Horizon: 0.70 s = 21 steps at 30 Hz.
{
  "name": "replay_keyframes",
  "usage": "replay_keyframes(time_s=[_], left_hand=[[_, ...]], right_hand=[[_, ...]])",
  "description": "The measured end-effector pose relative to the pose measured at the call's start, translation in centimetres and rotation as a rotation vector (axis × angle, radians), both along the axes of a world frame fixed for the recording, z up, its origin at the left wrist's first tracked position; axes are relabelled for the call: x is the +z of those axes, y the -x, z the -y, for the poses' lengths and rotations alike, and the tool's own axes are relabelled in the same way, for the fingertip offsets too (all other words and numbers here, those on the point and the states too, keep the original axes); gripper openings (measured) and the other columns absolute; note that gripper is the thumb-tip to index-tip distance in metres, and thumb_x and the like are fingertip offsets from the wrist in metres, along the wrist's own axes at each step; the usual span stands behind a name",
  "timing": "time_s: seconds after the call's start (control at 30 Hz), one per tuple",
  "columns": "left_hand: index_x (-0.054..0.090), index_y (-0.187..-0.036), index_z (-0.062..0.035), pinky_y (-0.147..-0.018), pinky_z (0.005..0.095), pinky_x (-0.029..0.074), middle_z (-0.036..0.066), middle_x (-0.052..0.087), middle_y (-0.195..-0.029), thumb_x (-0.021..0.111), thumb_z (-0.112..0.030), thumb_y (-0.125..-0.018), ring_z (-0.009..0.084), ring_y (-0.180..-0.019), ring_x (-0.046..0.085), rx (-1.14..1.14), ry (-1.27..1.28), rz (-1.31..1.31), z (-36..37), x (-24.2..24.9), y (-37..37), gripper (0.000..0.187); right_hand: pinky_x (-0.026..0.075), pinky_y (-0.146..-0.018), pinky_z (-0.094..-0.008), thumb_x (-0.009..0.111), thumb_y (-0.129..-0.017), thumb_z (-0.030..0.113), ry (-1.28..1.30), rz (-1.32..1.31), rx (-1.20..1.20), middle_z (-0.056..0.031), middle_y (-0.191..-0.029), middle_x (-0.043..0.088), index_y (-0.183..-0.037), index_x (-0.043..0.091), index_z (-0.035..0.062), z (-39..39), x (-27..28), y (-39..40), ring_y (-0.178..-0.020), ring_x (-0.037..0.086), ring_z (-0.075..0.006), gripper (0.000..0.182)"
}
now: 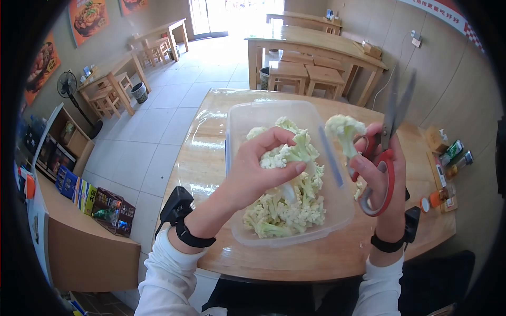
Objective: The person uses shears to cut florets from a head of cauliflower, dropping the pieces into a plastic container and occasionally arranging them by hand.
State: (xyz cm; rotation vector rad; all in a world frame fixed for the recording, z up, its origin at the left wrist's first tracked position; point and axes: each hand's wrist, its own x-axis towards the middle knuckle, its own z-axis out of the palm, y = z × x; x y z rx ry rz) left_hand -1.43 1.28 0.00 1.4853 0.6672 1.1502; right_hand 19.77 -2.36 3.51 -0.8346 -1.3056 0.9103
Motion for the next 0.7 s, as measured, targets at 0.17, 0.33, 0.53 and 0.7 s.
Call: replay_keyframes(time_s=[0.17, 0.33, 0.53, 0.7], left_hand=[[0.057, -0.100, -0.0032, -0.089, 0.0276, 0.040, 0.003, 0.060, -0.095, 0.074, -0.011, -0.072, 0.0110, -0.095, 0.054, 0.054, -0.063, -0.046, 0.3, 1.1, 0.6, 0.033], [0.057, -0.113, -0.0051, -0.081, 0.0248, 0.046, 0.005, 0.059, -0.103, 0.068, -0.018, -0.079, 0.0095, -0.096, 0.055, 0.119, -0.354, -0.288, -0.2, 1.4, 0.8, 0.038], [0.044, -0.126, -0.0033, -0.083, 0.0281, 0.050, 0.009, 0.055, -0.113, 0.038, -0.059, -0.089, 0.0143, -0.100, 0.056, -0.111, 0.461, 0.192, -1.0, 0.8, 1.3, 0.067], [0.042, -0.127, -0.0019, -0.092, 0.0343, 0.046, 0.011, 0.052, -0.118, 0.034, -0.060, -0.090, 0.0188, -0.107, 0.053, -0.167, 0.567, 0.211, -0.2, 1.1, 0.9, 0.069]], right_hand=[[0.040, -0.066, -0.0170, 0.068, -0.078, 0.005, 0.219, 0.397, 0.069, 0.0039, -0.076, 0.048, -0.106, 0.053, 0.0054, 0.2, 1.2, -1.5, -0.071, 0.046, -0.0033, 0.032], [0.038, -0.065, -0.0169, 0.070, -0.078, 0.009, 0.161, 0.394, 0.032, 0.0044, -0.075, 0.045, -0.107, 0.055, 0.0048, -0.2, -0.2, -0.3, -0.068, 0.041, -0.0024, 0.034], [0.040, -0.066, -0.0173, 0.070, -0.078, 0.008, 0.186, 0.419, 0.047, 0.0043, -0.075, 0.046, -0.109, 0.053, 0.0053, 0.2, -0.4, 0.7, -0.070, 0.043, -0.0025, 0.035], [0.041, -0.067, -0.0181, 0.069, -0.078, 0.006, 0.208, 0.323, 0.203, 0.0034, -0.076, 0.048, -0.111, 0.051, 0.0046, 0.6, -1.1, 2.0, -0.071, 0.045, -0.0034, 0.037]])
